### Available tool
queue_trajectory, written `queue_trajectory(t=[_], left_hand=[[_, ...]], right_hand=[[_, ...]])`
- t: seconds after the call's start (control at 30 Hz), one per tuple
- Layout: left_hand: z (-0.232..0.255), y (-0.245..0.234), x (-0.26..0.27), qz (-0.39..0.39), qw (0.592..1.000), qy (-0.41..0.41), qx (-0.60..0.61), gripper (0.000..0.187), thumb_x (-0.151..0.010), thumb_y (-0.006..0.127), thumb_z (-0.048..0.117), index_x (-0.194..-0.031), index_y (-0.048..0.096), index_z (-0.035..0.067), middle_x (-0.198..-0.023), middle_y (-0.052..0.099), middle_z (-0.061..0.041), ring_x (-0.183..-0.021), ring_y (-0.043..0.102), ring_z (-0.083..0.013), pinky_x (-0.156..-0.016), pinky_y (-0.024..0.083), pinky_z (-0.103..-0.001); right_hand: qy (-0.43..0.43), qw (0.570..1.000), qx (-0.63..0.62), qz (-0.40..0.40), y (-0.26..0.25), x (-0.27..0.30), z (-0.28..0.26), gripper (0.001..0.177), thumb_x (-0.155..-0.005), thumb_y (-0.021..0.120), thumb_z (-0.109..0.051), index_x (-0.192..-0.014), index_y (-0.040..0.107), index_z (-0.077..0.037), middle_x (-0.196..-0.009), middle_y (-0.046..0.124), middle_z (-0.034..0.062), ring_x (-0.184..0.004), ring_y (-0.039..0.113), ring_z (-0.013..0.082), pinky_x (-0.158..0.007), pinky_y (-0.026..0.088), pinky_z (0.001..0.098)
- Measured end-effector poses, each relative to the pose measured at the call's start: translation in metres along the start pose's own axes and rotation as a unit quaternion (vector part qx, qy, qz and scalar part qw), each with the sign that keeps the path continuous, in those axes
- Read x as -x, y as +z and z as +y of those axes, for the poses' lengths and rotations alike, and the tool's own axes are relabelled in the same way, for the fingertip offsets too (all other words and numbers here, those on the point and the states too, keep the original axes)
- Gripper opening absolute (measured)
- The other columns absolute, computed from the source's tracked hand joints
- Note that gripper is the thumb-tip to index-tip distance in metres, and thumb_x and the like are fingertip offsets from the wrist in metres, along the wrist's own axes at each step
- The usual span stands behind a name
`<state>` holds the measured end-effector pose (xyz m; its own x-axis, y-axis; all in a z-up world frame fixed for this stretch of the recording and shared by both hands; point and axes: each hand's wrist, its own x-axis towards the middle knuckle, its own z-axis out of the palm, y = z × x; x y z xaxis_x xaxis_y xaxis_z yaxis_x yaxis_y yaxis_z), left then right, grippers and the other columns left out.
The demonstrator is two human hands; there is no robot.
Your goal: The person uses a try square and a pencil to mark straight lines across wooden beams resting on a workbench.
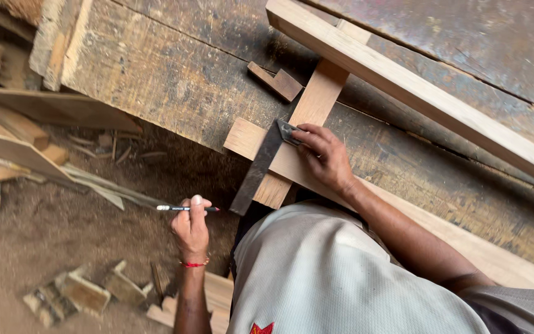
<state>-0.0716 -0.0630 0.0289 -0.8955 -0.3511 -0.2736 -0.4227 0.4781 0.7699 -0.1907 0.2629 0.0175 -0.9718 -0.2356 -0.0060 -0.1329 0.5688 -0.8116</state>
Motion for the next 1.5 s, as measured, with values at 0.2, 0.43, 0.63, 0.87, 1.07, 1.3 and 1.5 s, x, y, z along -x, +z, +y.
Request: queue_trajectory(t=[0.2,0.43,0.63,0.87,1.07,1.3,1.5], left_hand=[[0.010,0.016,0.001,-0.176,0.949,0.140,0.222,0.061,-0.112,0.025,0.052,-0.127,0.065,0.009,-0.111,0.077,-0.012,-0.097,0.074,-0.0232,-0.079,0.061,-0.038],[0.057,0.027,0.025,-0.500,0.803,-0.037,0.324,0.070,-0.105,0.029,0.054,-0.162,0.034,0.013,-0.141,0.061,-0.012,-0.114,0.065,-0.0222,-0.099,0.053,-0.039],[0.070,0.047,0.048,-0.634,0.690,-0.073,0.342,0.067,-0.107,0.032,0.050,-0.163,0.029,0.015,-0.143,0.056,-0.011,-0.113,0.066,-0.0182,-0.097,0.058,-0.036],[0.088,0.103,0.074,-0.699,0.690,-0.033,0.185,0.069,-0.112,0.029,0.056,-0.171,0.037,0.020,-0.094,0.061,-0.012,-0.085,0.059,-0.0153,-0.079,0.052,-0.031],[0.126,0.158,0.118,-0.731,0.666,-0.006,0.148,0.066,-0.102,0.039,0.055,-0.152,0.047,0.012,-0.104,0.069,-0.004,-0.095,0.069,-0.0113,-0.088,0.059,-0.032],[0.182,0.204,0.165,-0.743,0.656,0.013,0.131,0.082,-0.083,0.056,0.008,-0.160,0.031,0.017,-0.115,0.059,-0.017,-0.084,0.061,-0.0144,-0.062,0.061,-0.033],[0.227,0.227,0.144,-0.702,0.712,-0.003,0.012,0.082,-0.082,0.046,0.006,-0.157,0.014,0.010,-0.110,0.073,-0.012,-0.065,0.060,-0.0096,-0.045,0.052,-0.025]], right_hand=[[0.157,0.954,-0.252,0.029,-0.003,0.021,0.004,0.025,-0.091,0.078,0.000,-0.115,0.074,-0.009,-0.121,0.072,0.0083,-0.107,0.068,0.0197,-0.097,0.060,0.0319],[0.087,0.990,-0.112,-0.004,0.021,0.109,-0.102,0.022,-0.083,0.078,0.001,-0.103,0.076,-0.007,-0.112,0.065,0.0083,-0.106,0.067,0.0218,-0.091,0.058,0.0363],[0.167,0.985,-0.040,0.007,0.005,0.169,-0.154,0.019,-0.089,0.073,-0.016,-0.106,0.076,-0.009,-0.114,0.063,0.0094,-0.101,0.068,0.0239,-0.083,0.058,0.0372],[0.203,0.967,0.129,0.083,-0.014,0.222,-0.164,0.034,-0.090,0.072,-0.037,-0.098,0.076,-0.005,-0.121,0.065,0.0180,-0.103,0.068,0.0317,-0.084,0.056,0.0452],[0.387,0.889,-0.127,0.209,-0.051,0.292,-0.116,0.028,-0.102,0.054,-0.031,-0.099,0.072,-0.010,-0.098,0.075,0.0111,-0.090,0.073,0.0218,-0.084,0.060,0.0410],[0.236,0.854,-0.178,0.428,-0.112,0.390,-0.034,0.017,-0.107,0.058,-0.020,-0.099,0.070,-0.010,-0.095,0.058,0.0005,-0.089,0.055,0.0104,-0.079,0.052,0.0280],[0.239,0.845,-0.159,0.451,-0.155,0.403,-0.020,0.014,-0.097,0.074,-0.012,-0.110,0.075,-0.006,-0.090,0.065,0.0016,-0.075,0.057,0.0079,-0.062,0.048,0.0224]])
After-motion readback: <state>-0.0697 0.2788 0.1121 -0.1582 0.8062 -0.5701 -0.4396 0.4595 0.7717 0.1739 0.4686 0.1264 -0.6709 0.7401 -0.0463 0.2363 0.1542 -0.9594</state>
